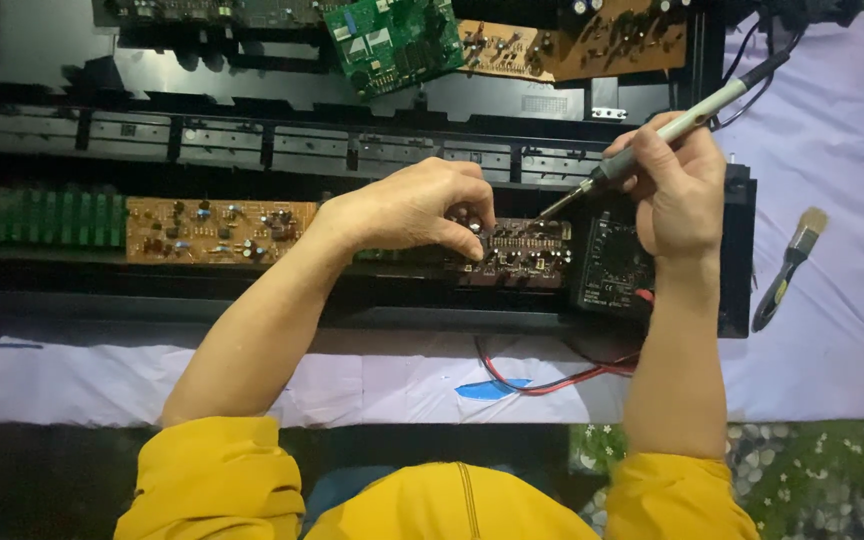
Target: Soldering components on a circuit board inside an electronic keyboard and testing with a multimeter
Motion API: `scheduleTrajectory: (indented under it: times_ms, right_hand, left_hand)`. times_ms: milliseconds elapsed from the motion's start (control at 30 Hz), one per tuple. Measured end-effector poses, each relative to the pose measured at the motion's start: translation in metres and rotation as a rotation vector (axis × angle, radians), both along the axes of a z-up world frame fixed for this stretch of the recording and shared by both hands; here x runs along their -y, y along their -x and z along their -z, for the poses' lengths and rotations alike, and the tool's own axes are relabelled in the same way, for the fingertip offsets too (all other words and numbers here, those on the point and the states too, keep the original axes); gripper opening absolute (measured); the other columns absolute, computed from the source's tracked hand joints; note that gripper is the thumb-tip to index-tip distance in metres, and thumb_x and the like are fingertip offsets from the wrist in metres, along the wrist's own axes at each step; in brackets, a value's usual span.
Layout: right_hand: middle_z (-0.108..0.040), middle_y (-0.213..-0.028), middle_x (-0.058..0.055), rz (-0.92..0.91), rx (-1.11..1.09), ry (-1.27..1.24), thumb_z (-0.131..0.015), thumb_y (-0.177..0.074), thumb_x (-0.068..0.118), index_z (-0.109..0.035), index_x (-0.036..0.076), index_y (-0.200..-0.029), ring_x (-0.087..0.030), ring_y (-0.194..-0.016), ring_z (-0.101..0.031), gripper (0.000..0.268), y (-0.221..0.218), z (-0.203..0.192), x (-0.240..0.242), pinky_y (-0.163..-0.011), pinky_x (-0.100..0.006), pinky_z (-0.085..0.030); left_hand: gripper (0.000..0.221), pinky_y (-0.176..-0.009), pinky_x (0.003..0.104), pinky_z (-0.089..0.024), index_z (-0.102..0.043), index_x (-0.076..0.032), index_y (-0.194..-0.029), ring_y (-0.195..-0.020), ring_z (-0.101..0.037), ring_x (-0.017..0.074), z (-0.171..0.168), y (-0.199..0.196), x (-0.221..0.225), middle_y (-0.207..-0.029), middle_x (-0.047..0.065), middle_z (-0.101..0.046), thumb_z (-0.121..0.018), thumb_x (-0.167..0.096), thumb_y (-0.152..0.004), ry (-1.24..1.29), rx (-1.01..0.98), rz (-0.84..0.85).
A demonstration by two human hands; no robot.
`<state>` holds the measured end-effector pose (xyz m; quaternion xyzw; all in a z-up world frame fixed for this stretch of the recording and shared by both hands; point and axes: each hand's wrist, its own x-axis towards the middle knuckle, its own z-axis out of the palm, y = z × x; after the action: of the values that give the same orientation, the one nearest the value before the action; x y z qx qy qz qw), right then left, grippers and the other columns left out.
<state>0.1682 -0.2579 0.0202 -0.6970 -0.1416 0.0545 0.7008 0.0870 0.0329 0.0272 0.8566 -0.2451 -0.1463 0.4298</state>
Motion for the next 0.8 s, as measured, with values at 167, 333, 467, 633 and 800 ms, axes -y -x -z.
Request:
scheduleTrajectory:
  times_ms: [167,333,467,633,800]
  right_hand:
    - [-0.068,-0.094,-0.017,0.0,-0.006,-0.001,-0.06,-0.112,0.02,-0.048,0.01,-0.115,-0.014,-0.081,-0.057,0.016,0.0013,-0.001,-0.0012,-0.066,-0.018,-0.044]
    - [-0.068,-0.094,-0.019,-0.011,0.006,-0.004,-0.06,-0.112,0.019,-0.049,0.009,-0.115,-0.015,-0.081,-0.056,0.015,0.0022,-0.0013,-0.0007,-0.066,-0.021,-0.044]
    - [-0.067,-0.096,-0.017,-0.013,0.005,0.032,-0.059,-0.112,0.02,-0.049,0.01,-0.116,-0.016,-0.087,-0.057,0.015,0.003,-0.0029,-0.0006,-0.07,-0.021,-0.044]
    - [-0.068,-0.096,-0.018,-0.015,0.009,0.022,-0.059,-0.113,0.02,-0.049,0.009,-0.116,-0.015,-0.088,-0.056,0.015,0.0013,-0.0018,0.0004,-0.071,-0.021,-0.044]
    - [-0.068,-0.095,-0.016,-0.015,0.001,0.019,-0.06,-0.112,0.019,-0.05,0.011,-0.115,-0.015,-0.085,-0.057,0.014,0.0008,-0.0028,-0.0024,-0.069,-0.02,-0.043]
  left_hand:
    - [0.036,-0.076,0.044,-0.058,-0.074,-0.012,-0.099,-0.092,-0.073,0.0324,0.0005,0.0,-0.0001,-0.099,0.009,-0.069,-0.091,-0.033,-0.075,-0.007,0.012,0.007]
    - [0.035,-0.077,0.04,-0.059,-0.075,-0.015,-0.099,-0.092,-0.073,0.0267,0.0004,-0.0001,0.0009,-0.099,0.004,-0.07,-0.092,-0.034,-0.074,-0.008,-0.015,-0.013]
    - [0.034,-0.077,0.043,-0.058,-0.075,-0.013,-0.099,-0.092,-0.073,0.0309,-0.0001,-0.0003,0.0009,-0.099,0.007,-0.069,-0.09,-0.033,-0.075,-0.014,-0.006,-0.003]
    - [0.035,-0.078,0.04,-0.058,-0.076,-0.015,-0.099,-0.093,-0.073,0.0286,0.0007,-0.0007,-0.0001,-0.1,0.005,-0.07,-0.091,-0.035,-0.075,-0.007,-0.01,-0.009]
    - [0.035,-0.078,0.04,-0.058,-0.076,-0.015,-0.099,-0.093,-0.073,0.0277,0.001,-0.0012,0.0005,-0.099,0.004,-0.07,-0.091,-0.036,-0.075,-0.008,-0.017,-0.007]
